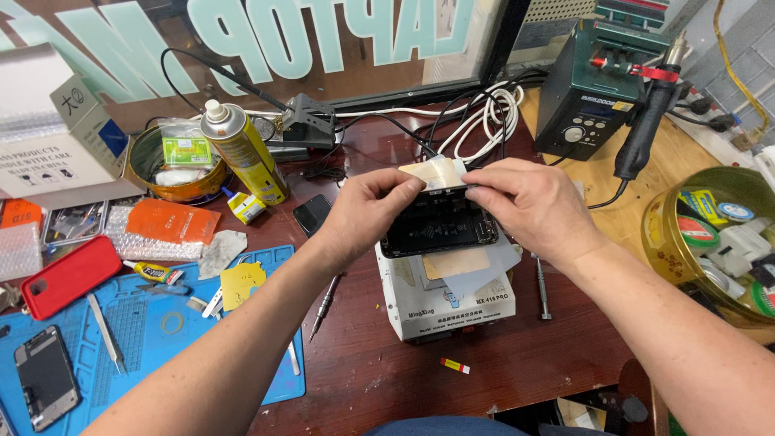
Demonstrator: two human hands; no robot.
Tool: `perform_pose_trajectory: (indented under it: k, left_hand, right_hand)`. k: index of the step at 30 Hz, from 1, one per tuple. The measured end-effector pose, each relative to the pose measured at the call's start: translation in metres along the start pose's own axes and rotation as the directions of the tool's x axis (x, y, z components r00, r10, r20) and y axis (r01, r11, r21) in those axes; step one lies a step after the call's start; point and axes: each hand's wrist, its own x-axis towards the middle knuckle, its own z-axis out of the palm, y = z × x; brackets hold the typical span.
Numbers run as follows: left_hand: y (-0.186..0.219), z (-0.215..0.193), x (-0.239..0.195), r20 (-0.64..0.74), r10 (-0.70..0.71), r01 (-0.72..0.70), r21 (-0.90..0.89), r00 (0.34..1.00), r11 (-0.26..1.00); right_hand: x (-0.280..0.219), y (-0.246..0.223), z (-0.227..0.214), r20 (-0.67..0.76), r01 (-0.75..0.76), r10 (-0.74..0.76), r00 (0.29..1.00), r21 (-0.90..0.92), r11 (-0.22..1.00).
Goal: The person uses a screwdriver to remove screws from a disassembled smartphone, then wipes the screen with a cloth and marks a spot with a marker. The phone remains open on the workbench throughout.
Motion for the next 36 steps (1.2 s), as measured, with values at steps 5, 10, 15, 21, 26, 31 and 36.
perform_pose_trajectory:
  k: [5,10,15,21,26,31,36]
  left_hand:
    - [0.003,0.010,-0.041,-0.174,0.204,-0.143,0.310,0.963,0.940]
    - [-0.035,-0.013,-0.072,-0.548,-0.089,0.202,0.150,0.832,0.968]
    - [-0.099,-0.105,-0.136,-0.829,-0.394,0.843,0.160,0.397,0.514]
    - [-0.177,-0.161,-0.171,-0.737,-0.652,0.895,-0.156,0.177,0.419]
    - [-0.190,-0.181,-0.173,-0.734,-0.668,0.811,-0.315,0.121,0.493]
    - [-0.169,-0.207,-0.181,-0.809,-0.462,0.871,0.119,0.363,0.477]
    - [-0.165,-0.232,-0.131,-0.797,-0.235,0.757,0.369,0.556,0.539]
  right_hand:
    - [-0.018,0.003,-0.003,0.070,0.227,-0.225,0.972,-0.020,0.974]
    - [-0.030,0.010,0.009,0.099,0.230,-0.228,0.969,-0.009,0.973]
    - [-0.037,0.011,0.014,0.138,0.224,-0.217,0.966,-0.040,0.974]
    - [-0.034,0.000,0.010,0.148,0.214,-0.205,0.967,-0.048,0.976]
    - [-0.022,-0.029,0.008,0.009,0.165,-0.165,0.986,-0.065,0.984]
    - [0.002,-0.070,0.019,-0.096,0.198,-0.201,0.975,-0.035,0.979]
    - [0.013,-0.105,0.036,-0.135,0.225,-0.217,0.967,0.042,0.974]
